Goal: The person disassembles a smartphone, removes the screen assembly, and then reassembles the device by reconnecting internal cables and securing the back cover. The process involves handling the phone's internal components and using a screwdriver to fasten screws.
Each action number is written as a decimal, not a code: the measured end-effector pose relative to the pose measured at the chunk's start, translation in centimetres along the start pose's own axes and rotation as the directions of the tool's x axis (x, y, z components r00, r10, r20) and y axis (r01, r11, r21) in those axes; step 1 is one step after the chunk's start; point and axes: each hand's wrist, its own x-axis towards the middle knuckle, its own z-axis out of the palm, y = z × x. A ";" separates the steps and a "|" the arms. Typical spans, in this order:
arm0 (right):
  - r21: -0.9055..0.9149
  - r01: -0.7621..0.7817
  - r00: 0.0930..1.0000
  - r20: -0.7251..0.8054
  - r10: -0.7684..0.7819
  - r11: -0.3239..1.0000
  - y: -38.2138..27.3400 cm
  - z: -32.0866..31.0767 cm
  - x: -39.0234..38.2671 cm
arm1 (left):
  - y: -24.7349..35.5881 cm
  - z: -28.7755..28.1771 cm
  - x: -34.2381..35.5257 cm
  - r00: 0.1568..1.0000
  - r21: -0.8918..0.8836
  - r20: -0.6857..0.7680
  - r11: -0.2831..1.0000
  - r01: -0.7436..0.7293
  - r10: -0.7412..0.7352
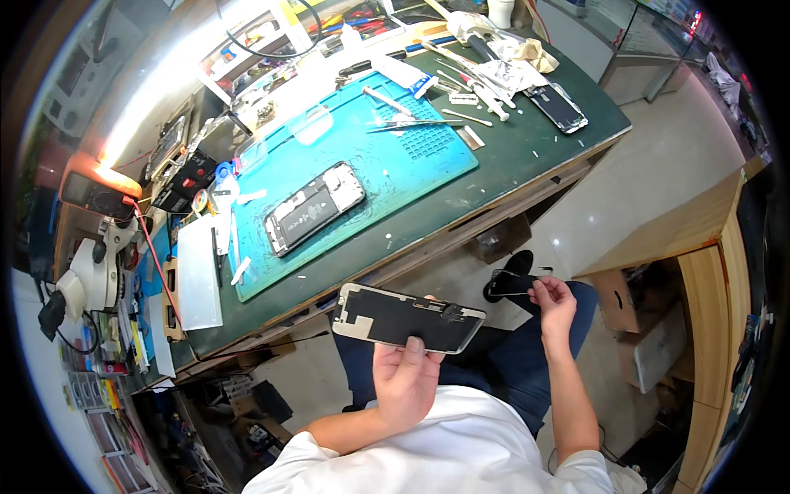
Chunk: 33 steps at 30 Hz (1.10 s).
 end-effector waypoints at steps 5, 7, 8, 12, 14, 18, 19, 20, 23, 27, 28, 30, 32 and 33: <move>-0.044 0.192 0.981 -0.005 -0.192 0.980 -6.1 0.4 -3.0 | 0.0 -0.3 0.3 0.981 0.089 -0.145 0.985 0.144 -0.131; -0.026 0.289 0.957 0.008 -0.289 0.957 -8.6 0.8 -4.7 | -0.2 -0.9 0.4 0.966 0.123 -0.164 0.967 0.222 -0.201; -0.084 0.364 0.931 0.001 -0.365 0.928 -9.9 0.9 -5.5 | -0.6 -1.1 0.4 0.958 0.131 -0.182 0.960 0.249 -0.223; -0.362 0.632 0.748 0.054 -0.662 0.685 -14.1 1.4 -7.8 | -1.7 -1.9 0.4 0.959 0.201 -0.239 0.958 0.204 -0.155; -0.467 0.718 0.634 0.132 -0.762 0.517 -15.3 0.9 -8.9 | -1.9 -2.2 0.5 0.968 0.263 -0.216 0.947 0.184 -0.128; -0.647 0.713 0.495 0.191 -0.848 0.271 -16.9 -1.0 -11.0 | -1.5 -2.0 0.7 0.970 0.258 -0.144 0.939 0.228 -0.195; -0.624 0.753 0.423 0.215 -0.880 0.210 -17.3 -0.7 -11.1 | -1.6 -2.2 0.6 0.966 0.268 -0.145 0.931 0.247 -0.215; -0.598 0.788 0.349 0.237 -0.907 0.146 -17.9 -0.2 -11.1 | -1.3 -2.1 0.6 0.958 0.241 -0.155 0.932 0.272 -0.240; -0.398 0.853 0.455 0.245 -0.856 0.339 -17.2 0.9 -11.4 | -1.2 -1.7 0.5 0.931 0.163 -0.157 0.921 0.355 -0.331; -0.203 0.805 0.593 0.239 -0.769 0.558 -14.3 3.7 -11.7 | -1.8 -1.4 0.0 0.895 0.180 -0.127 0.878 0.444 -0.427; -0.185 0.801 0.599 0.242 -0.763 0.570 -13.8 4.5 -11.7 | -1.6 -0.9 -0.1 0.894 0.144 -0.099 0.882 0.448 -0.437; -0.130 0.739 0.672 0.197 -0.714 0.661 -13.0 5.7 -11.8 | -1.3 -0.4 -0.2 0.891 0.076 -0.040 0.887 0.455 -0.453; -0.096 0.643 0.764 0.148 -0.628 0.759 -12.9 6.1 -12.1 | -1.4 -1.1 -0.7 0.883 0.096 -0.035 0.878 0.469 -0.467; -0.105 0.601 0.798 0.139 -0.587 0.792 -12.9 6.2 -12.1 | -1.3 -1.2 -0.8 0.884 0.099 -0.037 0.879 0.467 -0.466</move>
